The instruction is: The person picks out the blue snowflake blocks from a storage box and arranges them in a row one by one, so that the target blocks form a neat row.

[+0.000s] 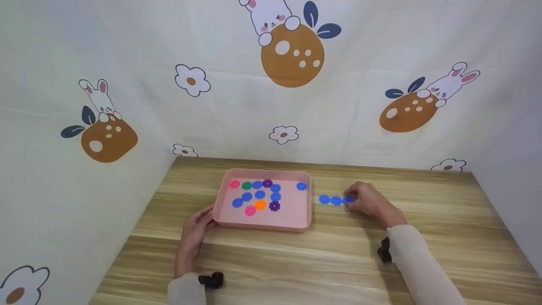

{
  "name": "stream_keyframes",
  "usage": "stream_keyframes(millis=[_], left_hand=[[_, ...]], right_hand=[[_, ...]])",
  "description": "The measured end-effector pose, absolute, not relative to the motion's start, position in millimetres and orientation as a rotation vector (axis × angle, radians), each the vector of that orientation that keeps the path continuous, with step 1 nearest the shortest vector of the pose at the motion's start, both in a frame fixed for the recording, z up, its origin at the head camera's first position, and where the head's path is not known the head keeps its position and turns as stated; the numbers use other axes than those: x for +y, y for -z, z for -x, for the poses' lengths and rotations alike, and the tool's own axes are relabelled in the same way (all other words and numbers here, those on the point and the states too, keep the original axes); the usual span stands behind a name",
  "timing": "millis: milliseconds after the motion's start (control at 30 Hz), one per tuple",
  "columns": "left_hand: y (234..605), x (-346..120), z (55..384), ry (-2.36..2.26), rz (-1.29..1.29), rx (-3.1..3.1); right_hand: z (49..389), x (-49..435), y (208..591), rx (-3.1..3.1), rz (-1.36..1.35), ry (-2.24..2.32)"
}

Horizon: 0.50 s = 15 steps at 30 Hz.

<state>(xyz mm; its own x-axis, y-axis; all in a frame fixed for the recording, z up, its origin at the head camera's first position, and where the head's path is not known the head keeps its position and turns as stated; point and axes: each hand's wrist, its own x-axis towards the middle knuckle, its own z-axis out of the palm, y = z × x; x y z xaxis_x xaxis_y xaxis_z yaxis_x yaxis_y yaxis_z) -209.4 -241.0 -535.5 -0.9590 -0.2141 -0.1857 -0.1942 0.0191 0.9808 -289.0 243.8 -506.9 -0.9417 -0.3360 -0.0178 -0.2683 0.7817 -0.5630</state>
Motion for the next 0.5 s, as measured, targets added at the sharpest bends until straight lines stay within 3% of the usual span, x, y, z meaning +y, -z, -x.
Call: stream_keyframes(millis=[500], left_hand=[[536,-241,210,2.121,-0.446,-2.25]], right_hand=[[305,193,457,2.836,0.561,0.989]])
